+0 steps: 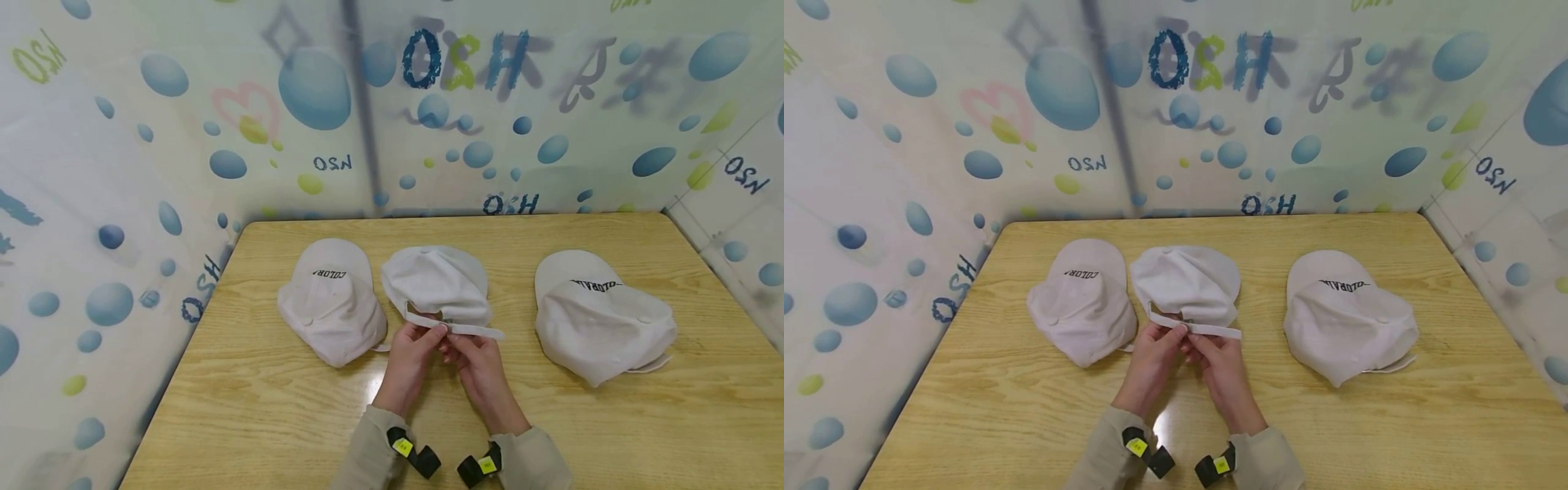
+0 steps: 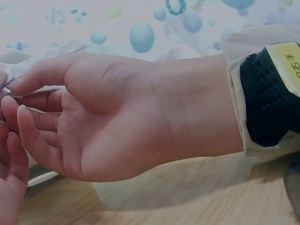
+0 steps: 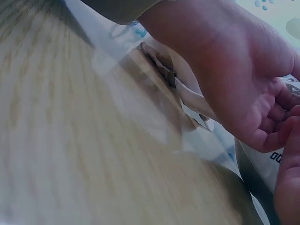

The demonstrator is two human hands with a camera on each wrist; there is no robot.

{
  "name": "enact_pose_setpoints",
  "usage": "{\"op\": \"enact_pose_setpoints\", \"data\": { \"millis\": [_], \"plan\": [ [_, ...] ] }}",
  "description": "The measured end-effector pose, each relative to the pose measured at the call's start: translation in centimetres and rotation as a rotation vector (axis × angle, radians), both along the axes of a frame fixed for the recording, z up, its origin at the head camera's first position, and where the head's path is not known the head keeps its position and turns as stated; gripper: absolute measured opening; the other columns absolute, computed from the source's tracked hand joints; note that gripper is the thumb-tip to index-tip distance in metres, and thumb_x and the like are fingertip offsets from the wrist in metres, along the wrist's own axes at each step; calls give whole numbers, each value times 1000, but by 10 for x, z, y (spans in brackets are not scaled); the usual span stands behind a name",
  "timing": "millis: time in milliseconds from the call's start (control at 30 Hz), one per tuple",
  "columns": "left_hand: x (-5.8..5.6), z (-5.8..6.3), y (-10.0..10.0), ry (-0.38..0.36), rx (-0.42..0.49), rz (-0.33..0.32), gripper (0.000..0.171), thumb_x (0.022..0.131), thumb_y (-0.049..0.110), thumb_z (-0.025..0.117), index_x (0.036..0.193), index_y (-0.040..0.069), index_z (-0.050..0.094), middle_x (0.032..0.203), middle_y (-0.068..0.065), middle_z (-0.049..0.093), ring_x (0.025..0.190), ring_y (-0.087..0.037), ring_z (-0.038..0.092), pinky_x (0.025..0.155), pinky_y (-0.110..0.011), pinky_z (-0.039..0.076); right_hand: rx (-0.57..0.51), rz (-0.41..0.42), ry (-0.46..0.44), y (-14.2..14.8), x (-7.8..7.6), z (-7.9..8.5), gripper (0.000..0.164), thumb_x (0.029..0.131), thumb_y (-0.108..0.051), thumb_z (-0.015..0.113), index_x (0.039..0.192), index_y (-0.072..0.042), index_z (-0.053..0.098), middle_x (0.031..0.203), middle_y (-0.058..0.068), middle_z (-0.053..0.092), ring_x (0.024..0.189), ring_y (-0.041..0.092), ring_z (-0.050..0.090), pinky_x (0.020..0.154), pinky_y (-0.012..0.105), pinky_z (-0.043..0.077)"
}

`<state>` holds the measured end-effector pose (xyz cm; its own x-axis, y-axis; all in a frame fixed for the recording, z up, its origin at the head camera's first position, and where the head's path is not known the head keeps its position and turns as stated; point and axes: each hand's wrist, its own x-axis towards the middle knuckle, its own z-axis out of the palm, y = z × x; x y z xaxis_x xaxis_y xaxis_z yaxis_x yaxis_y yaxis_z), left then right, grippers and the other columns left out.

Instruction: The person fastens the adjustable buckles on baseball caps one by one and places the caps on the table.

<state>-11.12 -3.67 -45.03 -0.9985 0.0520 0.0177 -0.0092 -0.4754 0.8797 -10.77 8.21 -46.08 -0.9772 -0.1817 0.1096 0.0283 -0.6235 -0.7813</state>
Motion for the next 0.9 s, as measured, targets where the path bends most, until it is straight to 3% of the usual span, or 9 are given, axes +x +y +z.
{"op": "enact_pose_setpoints", "data": {
  "millis": [200,633,900],
  "plan": [
    [0,1,-1,2,-14,16,5,82,8,63,86,9,59,78,-2,57,70,-13,52,67,-26,43,13,14,20,0,0,0,8,86,-4,55,91,-8,59,77,2,61,67,13,57,56,22,47],
    [-1,-1,0,-27,-4,30,19,81,13,65,94,3,55,82,-3,57,73,-14,51,67,-25,43,122,-60,-64,-3,-1,0,5,86,-9,58,91,-8,56,76,3,58,67,13,55,55,22,46],
    [-1,-2,1,-23,26,32,19,79,13,67,92,4,57,81,-2,57,72,-13,52,66,-25,43,140,-95,-44,-3,0,2,4,88,-11,56,90,-8,58,77,3,59,67,13,55,55,22,45]
  ]
}}
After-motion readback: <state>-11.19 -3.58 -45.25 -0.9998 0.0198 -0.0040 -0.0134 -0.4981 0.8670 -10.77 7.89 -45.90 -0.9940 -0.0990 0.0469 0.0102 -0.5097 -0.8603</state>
